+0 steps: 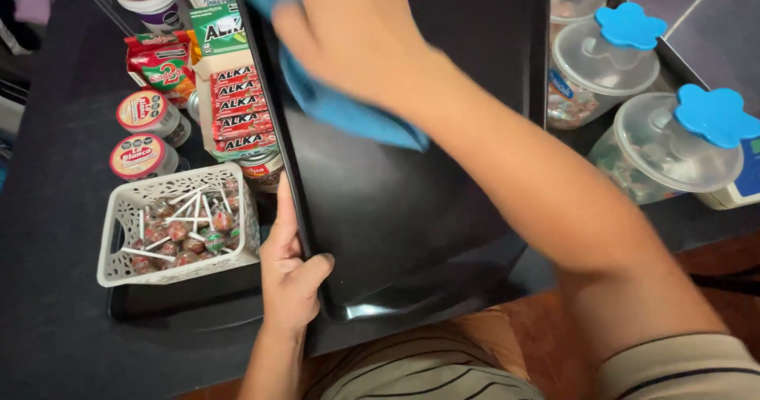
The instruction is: Cleaning and wiping down various grocery items including packets and cans, and cleaning a black tray with a blue cloth.
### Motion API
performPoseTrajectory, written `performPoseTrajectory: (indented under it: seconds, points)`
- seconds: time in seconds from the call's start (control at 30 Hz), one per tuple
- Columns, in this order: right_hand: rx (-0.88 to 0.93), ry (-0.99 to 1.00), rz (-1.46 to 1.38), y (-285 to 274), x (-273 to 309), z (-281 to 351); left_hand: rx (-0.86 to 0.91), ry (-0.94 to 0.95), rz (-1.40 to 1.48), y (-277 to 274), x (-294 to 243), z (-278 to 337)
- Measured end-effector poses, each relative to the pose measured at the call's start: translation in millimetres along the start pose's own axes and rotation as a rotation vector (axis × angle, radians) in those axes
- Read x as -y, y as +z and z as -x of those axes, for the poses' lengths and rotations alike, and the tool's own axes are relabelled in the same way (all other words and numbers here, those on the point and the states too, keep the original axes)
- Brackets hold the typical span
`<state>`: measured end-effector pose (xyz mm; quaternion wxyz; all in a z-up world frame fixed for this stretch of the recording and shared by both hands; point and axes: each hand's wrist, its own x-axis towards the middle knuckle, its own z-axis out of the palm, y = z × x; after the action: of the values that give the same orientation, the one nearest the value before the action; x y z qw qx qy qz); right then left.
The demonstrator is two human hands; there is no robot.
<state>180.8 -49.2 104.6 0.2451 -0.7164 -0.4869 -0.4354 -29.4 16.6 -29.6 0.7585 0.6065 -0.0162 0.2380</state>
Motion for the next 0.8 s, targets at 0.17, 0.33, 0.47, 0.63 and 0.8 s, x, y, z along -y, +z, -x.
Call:
performPoseTrajectory:
  seconds: [0.17, 0.33, 0.47, 0.63, 0.8]
  points:
    - [0.395, -0.221, -0.489, -42, 47, 111, -0.086, 0.105, 0.076, -10, 25, -6]
    - [0.998, -0.048, -0.69, -138, 11, 74, -0.111, 0.035, 0.122, 4, -5, -10]
    - [0.416, 0.295, -0.49, -191, -26, 64, -0.131, 0.03, 0.031, 5, -15, -8]
    - [-0.142, 0.645, -0.2, -178, -97, 126, -0.118, 0.041, 0.062, 3, -10, -4]
    - [-0.032, 0.513, -0.131, -173, -102, 113, -0.13, 0.058, 0.063, 4, -3, -5]
